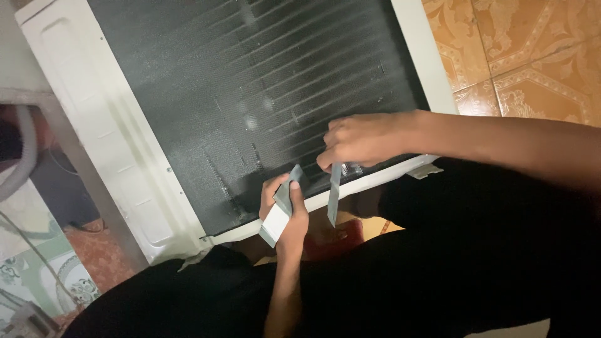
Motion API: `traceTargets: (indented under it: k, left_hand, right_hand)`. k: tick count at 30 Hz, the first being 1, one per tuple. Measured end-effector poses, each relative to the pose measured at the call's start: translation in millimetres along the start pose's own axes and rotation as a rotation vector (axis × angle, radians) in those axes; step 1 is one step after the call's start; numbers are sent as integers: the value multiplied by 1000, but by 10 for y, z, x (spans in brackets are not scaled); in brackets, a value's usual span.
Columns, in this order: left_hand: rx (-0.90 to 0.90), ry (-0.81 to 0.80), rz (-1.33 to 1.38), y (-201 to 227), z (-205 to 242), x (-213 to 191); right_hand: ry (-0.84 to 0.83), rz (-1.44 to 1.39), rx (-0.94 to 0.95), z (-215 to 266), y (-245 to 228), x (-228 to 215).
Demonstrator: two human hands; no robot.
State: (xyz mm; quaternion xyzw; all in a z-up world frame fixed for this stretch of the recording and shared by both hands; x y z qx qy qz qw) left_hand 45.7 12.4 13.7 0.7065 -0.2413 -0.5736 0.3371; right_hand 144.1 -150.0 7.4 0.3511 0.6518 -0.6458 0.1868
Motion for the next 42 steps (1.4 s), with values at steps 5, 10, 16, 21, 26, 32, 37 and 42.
traceTargets:
  k: [5, 10, 16, 21, 26, 32, 37, 42]
  left_hand:
    - [23, 10, 30, 61, -23, -16]
    - [34, 43, -3, -51, 39, 12]
    - [35, 28, 22, -9, 19, 7]
    - [62, 41, -1, 50, -7, -17]
    - [34, 53, 22, 71, -2, -34]
    - [49, 47, 23, 27, 20, -4]
    - [83, 65, -17, -14, 41, 10]
    - [-22, 53, -56, -26, 20, 17]
  right_hand:
    - [-11, 113, -55, -60, -105, 20]
    - [-30, 197, -59, -88, -114, 44]
    - [-29, 314, -68, -131, -206, 86]
    - [27, 511, -137, -209, -327, 219]
    - [27, 406, -136, -218, -348, 163]
    - [96, 547, -131, -174, -441, 231]
    - [163, 573, -95, -201, -414, 106]
    - [-54, 201, -8, -224, -139, 219]
Point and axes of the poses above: each hand's wrist, its own z-axis away from the middle knuckle, its own x-axis out of the palm, y = z × x, the point moved 7 cm from there along -z, towards the middle knuckle, and after that the axes turned 4 degrees about -z, right-handed, at the moved point
